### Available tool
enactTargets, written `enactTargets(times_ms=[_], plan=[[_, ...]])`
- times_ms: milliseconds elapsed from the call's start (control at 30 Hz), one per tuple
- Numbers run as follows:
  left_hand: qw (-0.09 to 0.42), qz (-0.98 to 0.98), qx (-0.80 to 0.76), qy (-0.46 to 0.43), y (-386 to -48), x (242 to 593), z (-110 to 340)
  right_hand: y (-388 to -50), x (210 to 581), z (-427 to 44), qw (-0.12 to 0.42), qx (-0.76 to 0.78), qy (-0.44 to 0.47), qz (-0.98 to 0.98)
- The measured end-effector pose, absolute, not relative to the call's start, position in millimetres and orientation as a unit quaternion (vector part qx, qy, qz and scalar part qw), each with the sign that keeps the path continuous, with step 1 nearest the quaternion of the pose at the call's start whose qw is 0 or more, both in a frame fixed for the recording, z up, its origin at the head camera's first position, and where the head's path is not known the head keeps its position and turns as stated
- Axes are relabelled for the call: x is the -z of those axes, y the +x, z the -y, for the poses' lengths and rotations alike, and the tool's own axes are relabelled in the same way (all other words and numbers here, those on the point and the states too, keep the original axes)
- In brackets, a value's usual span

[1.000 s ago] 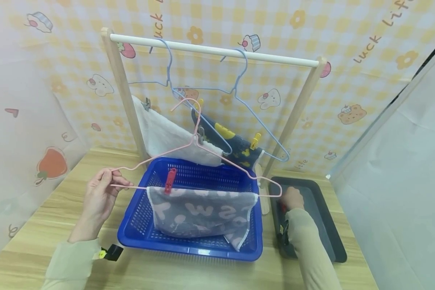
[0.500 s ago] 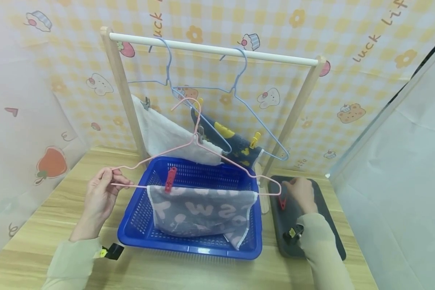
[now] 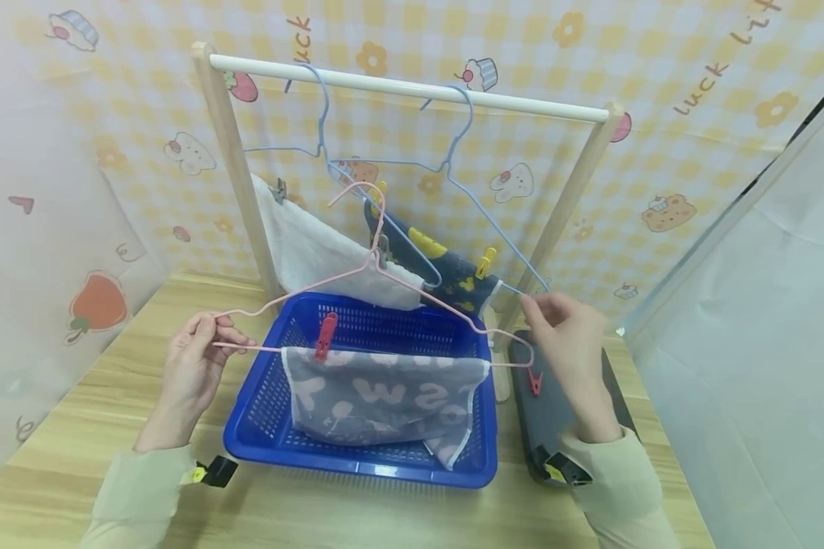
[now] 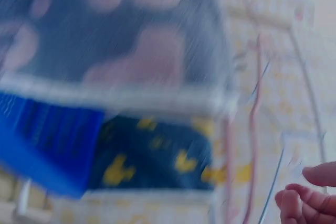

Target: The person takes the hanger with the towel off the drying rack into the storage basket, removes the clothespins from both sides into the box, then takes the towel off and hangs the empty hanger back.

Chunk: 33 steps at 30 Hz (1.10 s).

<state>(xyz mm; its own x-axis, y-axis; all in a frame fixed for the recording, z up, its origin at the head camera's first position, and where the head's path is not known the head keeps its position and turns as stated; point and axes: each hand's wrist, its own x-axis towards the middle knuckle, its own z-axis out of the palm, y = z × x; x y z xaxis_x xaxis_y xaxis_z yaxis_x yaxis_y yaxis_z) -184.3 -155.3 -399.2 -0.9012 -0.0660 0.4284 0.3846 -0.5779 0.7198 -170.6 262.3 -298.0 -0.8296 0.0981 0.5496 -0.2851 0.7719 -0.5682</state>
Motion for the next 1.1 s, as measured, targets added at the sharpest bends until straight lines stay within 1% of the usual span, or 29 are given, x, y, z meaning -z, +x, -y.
enactTargets(times_ms=[100,167,267,433,567,767,933,1100], plan=[[0.13,0.44,0.87,-0.183,-184.1,399.5,155.7,-169.9,293.0,-240.7,0.303,-0.361,0.119,0.874],[0.13,0.437,0.871,-0.185,-184.5,399.3,155.4,-170.4,291.5,-226.8,0.292,-0.364,0.163,0.869],[0.132,0.435,0.872,-0.182,-184.3,399.0,155.2,-173.3,293.2,-204.3,0.258,-0.353,0.218,0.873],[0.132,0.442,0.869,-0.177,-183.1,398.6,154.8,-178.4,300.7,-165.0,0.176,-0.365,0.276,0.872],[0.131,0.441,0.87,-0.176,-182.3,398.7,154.3,-181.6,308.5,-136.7,0.122,-0.375,0.294,0.871],[0.129,0.434,0.874,-0.177,-181.3,398.1,155.0,-187.2,318.2,-106.4,0.062,-0.382,0.311,0.868],[0.131,0.424,0.877,-0.184,-180.8,398.7,155.4,-189.2,319.3,-94.8,0.034,-0.408,0.3,0.861],[0.131,0.42,0.879,-0.186,-180.7,399.5,155.5,-189.2,319.6,-92.7,0.029,-0.446,0.278,0.85]])
